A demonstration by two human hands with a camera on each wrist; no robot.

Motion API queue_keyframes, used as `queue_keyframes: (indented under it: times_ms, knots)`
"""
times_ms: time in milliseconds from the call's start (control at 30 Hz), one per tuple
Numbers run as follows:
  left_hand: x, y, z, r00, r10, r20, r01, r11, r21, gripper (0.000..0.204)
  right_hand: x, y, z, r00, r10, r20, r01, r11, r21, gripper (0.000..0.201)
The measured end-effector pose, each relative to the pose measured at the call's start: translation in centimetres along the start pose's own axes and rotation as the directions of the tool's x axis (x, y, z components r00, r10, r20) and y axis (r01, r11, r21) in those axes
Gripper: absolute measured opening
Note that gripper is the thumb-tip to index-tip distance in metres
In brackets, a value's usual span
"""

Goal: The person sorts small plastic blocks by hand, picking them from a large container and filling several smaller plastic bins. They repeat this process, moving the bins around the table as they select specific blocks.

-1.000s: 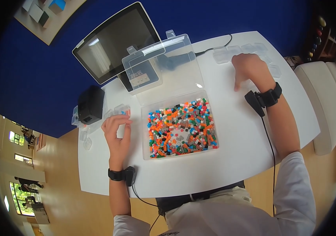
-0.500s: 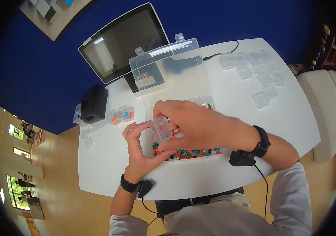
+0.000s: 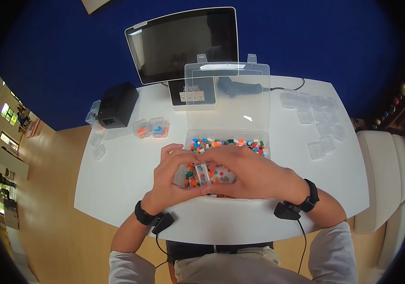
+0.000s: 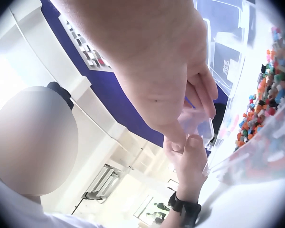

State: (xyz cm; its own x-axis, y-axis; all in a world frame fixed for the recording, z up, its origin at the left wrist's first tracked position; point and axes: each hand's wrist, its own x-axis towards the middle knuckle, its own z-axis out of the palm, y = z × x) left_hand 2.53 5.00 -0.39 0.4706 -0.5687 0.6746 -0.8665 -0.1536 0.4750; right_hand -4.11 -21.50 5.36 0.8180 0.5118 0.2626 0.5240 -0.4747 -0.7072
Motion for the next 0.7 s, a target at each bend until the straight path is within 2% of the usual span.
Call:
queue_keyframes:
  times_ms: [133,200,333,400,500,633,700]
  knots:
    - [0.1,0.5,0.2,0.998,-0.033,-0.046,0.032,0.999,-0.023,0.067,0.1,0.2,-0.5,0.999,0.013,0.046,-0.014,1.000,0.019,0.068]
    - [0.0,0.4,0.1,0.999,-0.051,-0.012,0.049,0.995,-0.090,0.067,0.1,0.5,-0.6,0.997,-0.055,0.051,0.055,0.998,-0.008,0.066]
    - [0.0,0.4,-0.2,0.998,-0.060,0.035,0.064,0.990,-0.126,0.067,0.1,0.1,-1.3,0.995,-0.055,0.088,0.060,0.997,-0.049,0.063]
    - [-0.2,0.5,-0.1,0.993,-0.104,0.056,0.113,0.975,-0.193,0.062,0.1,0.4,-1.0,0.991,-0.124,0.060,0.125,0.992,-0.024,0.075]
    - [-0.1,0.2,0.1,0.996,-0.069,0.051,0.076,0.985,-0.157,0.067,-0.1,0.5,-0.9,0.991,-0.124,0.052,0.126,0.991,-0.033,0.076]
    - [-0.1,0.4,0.1,0.993,-0.087,0.077,0.098,0.983,-0.153,0.066,-0.2,0.4,-0.7,0.995,-0.090,0.049,0.091,0.996,-0.019,0.077]
    - [0.1,0.4,0.1,0.994,-0.090,0.064,0.099,0.981,-0.166,0.067,0.0,0.3,-0.9,0.989,-0.150,0.013,0.150,0.987,-0.055,0.046]
